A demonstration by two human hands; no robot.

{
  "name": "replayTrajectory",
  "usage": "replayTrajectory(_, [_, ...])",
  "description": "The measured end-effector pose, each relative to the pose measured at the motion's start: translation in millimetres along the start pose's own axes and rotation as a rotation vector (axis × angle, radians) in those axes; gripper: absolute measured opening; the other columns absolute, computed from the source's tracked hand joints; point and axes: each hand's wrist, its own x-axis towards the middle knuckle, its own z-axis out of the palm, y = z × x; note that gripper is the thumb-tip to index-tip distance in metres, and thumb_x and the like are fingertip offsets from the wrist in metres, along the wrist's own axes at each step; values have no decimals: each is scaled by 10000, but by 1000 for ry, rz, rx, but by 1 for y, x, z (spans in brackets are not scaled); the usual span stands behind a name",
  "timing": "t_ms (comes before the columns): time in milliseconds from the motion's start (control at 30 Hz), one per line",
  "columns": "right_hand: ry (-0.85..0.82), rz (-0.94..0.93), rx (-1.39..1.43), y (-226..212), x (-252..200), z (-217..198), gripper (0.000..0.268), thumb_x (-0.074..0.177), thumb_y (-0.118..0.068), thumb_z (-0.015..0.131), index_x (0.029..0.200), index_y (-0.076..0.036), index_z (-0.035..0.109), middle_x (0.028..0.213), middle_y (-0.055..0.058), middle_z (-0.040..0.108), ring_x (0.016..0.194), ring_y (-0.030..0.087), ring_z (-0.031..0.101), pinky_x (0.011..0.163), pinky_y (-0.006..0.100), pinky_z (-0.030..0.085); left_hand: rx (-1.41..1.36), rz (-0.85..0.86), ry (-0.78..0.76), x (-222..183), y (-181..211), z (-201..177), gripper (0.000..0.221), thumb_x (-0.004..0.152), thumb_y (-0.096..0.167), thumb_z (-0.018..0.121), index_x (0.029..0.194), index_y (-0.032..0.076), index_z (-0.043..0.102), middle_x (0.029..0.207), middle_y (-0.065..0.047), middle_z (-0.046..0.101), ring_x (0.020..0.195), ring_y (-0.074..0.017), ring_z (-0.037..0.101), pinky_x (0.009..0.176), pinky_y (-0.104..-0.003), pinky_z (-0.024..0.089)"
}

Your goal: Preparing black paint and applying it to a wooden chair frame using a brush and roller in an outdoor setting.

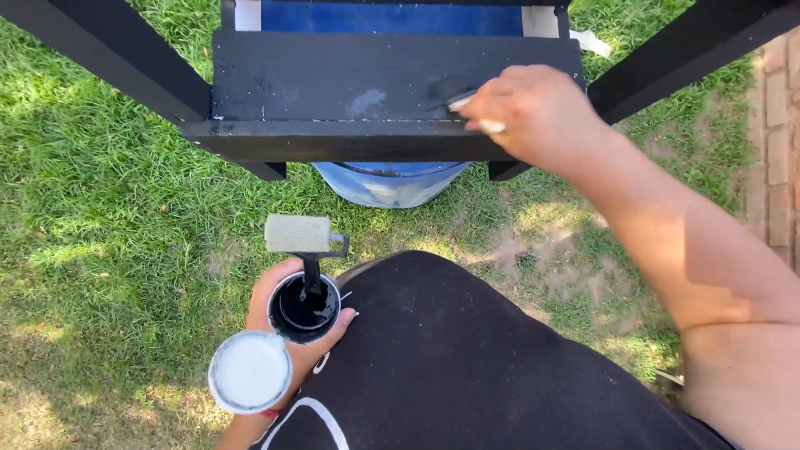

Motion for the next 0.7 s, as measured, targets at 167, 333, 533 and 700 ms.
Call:
replayTrajectory(167, [120, 150, 230, 2, -25, -43, 71, 1056, -56, 711, 1099, -23, 757, 1090, 140, 733, 921, 307, 660, 808, 416, 524, -38, -10, 37, -6, 5, 5, 742, 660, 225, 871, 1302, 88, 525, 1301, -108, 561, 1263, -247, 560, 1141, -362, 409])
replayTrajectory(333, [547, 266, 281, -17, -89, -54, 185, 1110, -25, 594, 1111, 124, 704, 1003, 260, 717, 875, 353, 689, 768, 420, 532, 1, -76, 7, -3, 2, 13, 748, 619, 251, 885, 1268, 85, 551, 1266, -99, 568, 1207, -240, 578, 1095, -364, 419])
replayTrajectory(533, [631, 599, 278, -71, -201, 24, 225, 1021, -147, 586, 1043, 41, 706, 913, 169, 713, 777, 241, 682, 637, 323, 539, 0, -98, -91, 13, 34, 19, 718, 651, 199, 858, 1280, 87, 531, 1247, -89, 633, 1202, -235, 610, 1081, -362, 449])
replayTrajectory(700, [605, 612, 599, -124, -211, 56, 184, 1003, -133, 539, 1050, -44, 692, 727, 4, 668, 514, 38, 495, 394, 151, 356, 32, -51, -168, 30, 53, 35, 681, 660, 206, 849, 1265, 92, 557, 1261, -79, 634, 1225, -235, 601, 1103, -359, 441])
